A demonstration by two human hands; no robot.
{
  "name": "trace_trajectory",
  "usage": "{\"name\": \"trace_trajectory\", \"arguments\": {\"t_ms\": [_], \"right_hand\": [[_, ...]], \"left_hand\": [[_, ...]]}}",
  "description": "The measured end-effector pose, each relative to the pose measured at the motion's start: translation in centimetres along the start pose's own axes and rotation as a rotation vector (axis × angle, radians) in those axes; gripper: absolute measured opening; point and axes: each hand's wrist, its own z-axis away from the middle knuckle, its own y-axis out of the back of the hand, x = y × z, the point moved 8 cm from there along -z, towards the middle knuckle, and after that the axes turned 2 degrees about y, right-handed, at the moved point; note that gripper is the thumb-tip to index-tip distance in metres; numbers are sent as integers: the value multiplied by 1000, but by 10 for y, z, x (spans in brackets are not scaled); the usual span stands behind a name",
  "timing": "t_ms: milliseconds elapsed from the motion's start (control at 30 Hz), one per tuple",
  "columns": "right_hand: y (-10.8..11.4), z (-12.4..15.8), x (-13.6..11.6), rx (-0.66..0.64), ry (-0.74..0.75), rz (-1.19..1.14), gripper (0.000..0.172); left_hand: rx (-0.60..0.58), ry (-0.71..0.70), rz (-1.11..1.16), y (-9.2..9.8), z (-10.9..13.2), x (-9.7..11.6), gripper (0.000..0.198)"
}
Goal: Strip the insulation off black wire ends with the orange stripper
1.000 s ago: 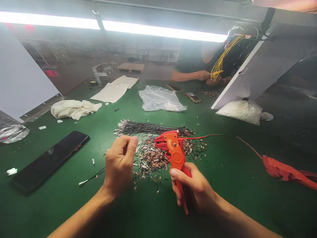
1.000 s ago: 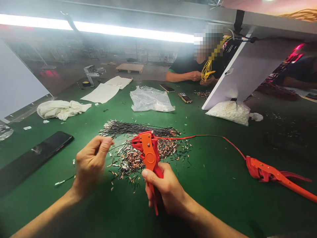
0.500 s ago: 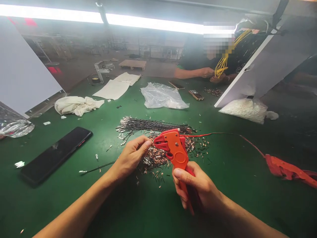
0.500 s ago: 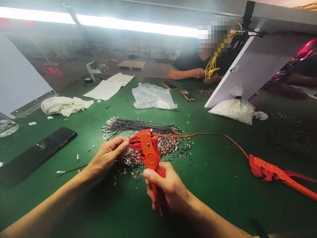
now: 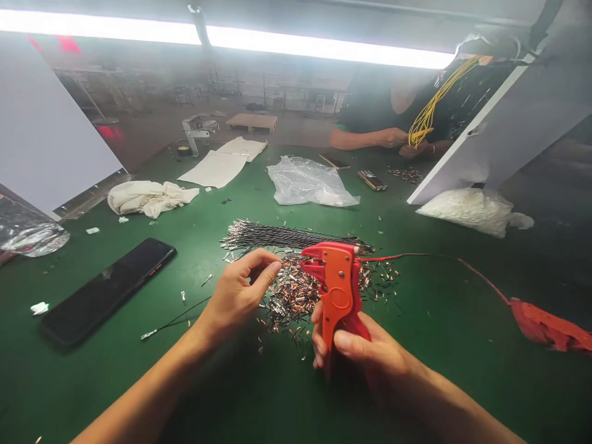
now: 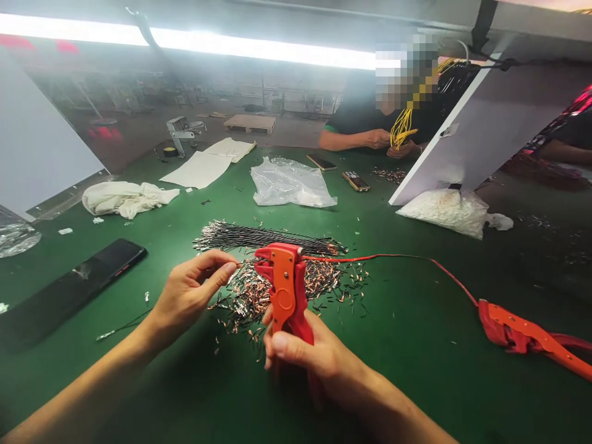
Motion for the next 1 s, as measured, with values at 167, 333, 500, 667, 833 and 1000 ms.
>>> {"name": "trace_trajectory", "arguments": {"t_ms": [167, 333, 500, 667, 833, 1000], "right_hand": [[8, 7, -8, -16, -37, -34, 49], [7, 3, -16, -36, 41, 82, 30], [8, 1, -19, -3, 119, -52, 35], [10, 3, -11, -86, 66, -79, 28], [6, 1, 0, -123, 31, -128, 29], [9, 1, -11, -84, 80, -123, 28]], "left_hand": [[192, -217, -164, 12, 6, 15, 8], [262, -441, -314, 11, 17, 36, 7], [326, -579, -381, 11, 26, 48, 13], [355, -626, -378, 14, 28, 50, 19], [355, -660, -405, 15, 31, 56, 23], [360, -705, -446, 14, 34, 59, 25]]}}
